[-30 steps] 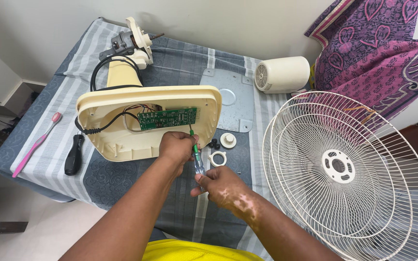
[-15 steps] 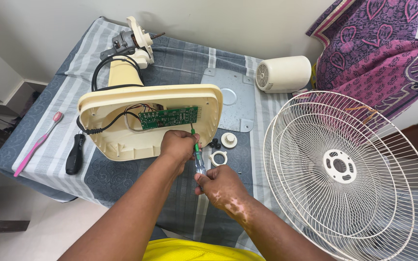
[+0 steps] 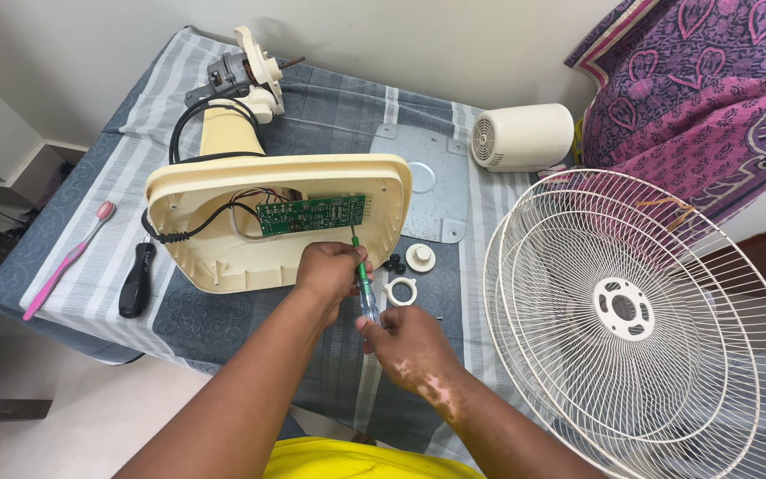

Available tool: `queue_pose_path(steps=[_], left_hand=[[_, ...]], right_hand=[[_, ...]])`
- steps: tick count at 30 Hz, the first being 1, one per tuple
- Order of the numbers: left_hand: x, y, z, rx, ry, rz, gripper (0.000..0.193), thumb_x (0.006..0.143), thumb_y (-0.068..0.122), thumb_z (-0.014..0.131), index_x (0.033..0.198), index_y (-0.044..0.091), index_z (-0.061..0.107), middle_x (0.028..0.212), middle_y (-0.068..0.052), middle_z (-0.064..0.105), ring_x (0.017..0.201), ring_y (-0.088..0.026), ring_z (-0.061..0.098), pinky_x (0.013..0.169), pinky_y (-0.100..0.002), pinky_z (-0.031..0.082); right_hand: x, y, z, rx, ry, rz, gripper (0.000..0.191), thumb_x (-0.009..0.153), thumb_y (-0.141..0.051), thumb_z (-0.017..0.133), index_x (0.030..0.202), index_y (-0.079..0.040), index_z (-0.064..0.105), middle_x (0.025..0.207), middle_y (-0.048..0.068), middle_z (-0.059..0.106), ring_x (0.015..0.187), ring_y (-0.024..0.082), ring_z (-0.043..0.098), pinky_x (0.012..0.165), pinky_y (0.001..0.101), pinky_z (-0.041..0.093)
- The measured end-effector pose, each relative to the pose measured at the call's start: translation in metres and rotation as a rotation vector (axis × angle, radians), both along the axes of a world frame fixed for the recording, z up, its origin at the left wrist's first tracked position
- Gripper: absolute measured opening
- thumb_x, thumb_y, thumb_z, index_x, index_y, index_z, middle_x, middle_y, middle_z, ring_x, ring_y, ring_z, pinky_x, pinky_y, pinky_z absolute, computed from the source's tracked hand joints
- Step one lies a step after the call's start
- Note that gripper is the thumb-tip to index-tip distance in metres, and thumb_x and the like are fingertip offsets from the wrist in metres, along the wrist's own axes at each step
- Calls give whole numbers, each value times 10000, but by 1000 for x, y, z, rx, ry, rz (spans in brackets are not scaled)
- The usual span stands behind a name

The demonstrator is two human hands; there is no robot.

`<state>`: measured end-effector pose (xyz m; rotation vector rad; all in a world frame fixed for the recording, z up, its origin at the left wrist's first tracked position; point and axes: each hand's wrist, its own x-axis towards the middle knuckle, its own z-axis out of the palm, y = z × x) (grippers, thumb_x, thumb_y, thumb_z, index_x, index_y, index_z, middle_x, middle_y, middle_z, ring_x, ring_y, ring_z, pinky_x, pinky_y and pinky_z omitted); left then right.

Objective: The person services a disassembled pedestal fan on a table. They remove the fan's rear metal plate, hold the open housing, and use a screwdriver to unscrew and work on the green circuit board mounted inside the fan housing, with fan parts and screws laid out on the table.

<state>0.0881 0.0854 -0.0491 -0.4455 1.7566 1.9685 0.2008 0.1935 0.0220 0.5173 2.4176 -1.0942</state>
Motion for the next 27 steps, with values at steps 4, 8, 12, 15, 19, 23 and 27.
queue_pose_path(steps=[4, 8, 12, 15, 19, 23, 27], left_hand=[[-2, -3, -3, 47, 23, -33, 168, 963, 154, 651, 972, -9, 691, 812, -82, 724, 686, -168, 669, 626, -342, 524], [-2, -2, -4, 54, 11, -35, 179, 969, 160, 644, 988, -13, 688, 839, -92, 729, 703, -177, 680, 630, -347, 531], [-1, -3, 0, 54, 2, -24, 199, 955, 183, 658, 1009, -6, 688, 863, -93, 741, 741, -191, 704, 632, -354, 534], [-1, -5, 3, 35, 13, -18, 229, 931, 203, 691, 1018, -8, 690, 871, -89, 738, 760, -202, 714, 644, -354, 547], [-2, -8, 7, 24, 30, -27, 256, 908, 203, 715, 1029, -22, 697, 882, -89, 741, 757, -206, 716, 667, -355, 570], [2, -9, 8, -21, 31, -40, 237, 891, 199, 733, 998, -12, 709, 860, -76, 734, 734, -174, 691, 664, -342, 576], [11, -8, 8, -59, 46, -75, 232, 869, 199, 767, 920, -22, 718, 801, -76, 708, 669, -173, 645, 614, -349, 557]], right_hand=[[0, 11, -8, -143, -65, -24, 301, 992, -341, 612, 899, -98, 764, 774, 88, 731, 595, 108, 572, 602, 294, 481], [-1, 18, -13, -314, -114, -102, 203, 945, -239, 655, 951, -58, 747, 826, -6, 794, 571, 81, 519, 574, 272, 468], [-3, 22, -17, -303, -83, -93, 210, 927, -229, 695, 930, -31, 767, 807, 2, 784, 573, 67, 510, 582, 245, 473], [-1, 23, -19, -239, -66, -77, 240, 924, -267, 719, 902, -41, 798, 724, 49, 678, 557, 90, 479, 555, 276, 426], [0, 20, -21, -238, -31, -104, 228, 875, -263, 768, 882, -36, 796, 705, 33, 690, 579, 95, 515, 575, 283, 440], [0, 18, -20, -216, -41, -123, 245, 845, -278, 802, 888, -38, 785, 727, 28, 725, 618, 95, 575, 617, 277, 483], [0, 17, -20, -220, -1, -129, 276, 809, -287, 835, 880, -27, 776, 733, 43, 723, 638, 108, 597, 634, 289, 492]])
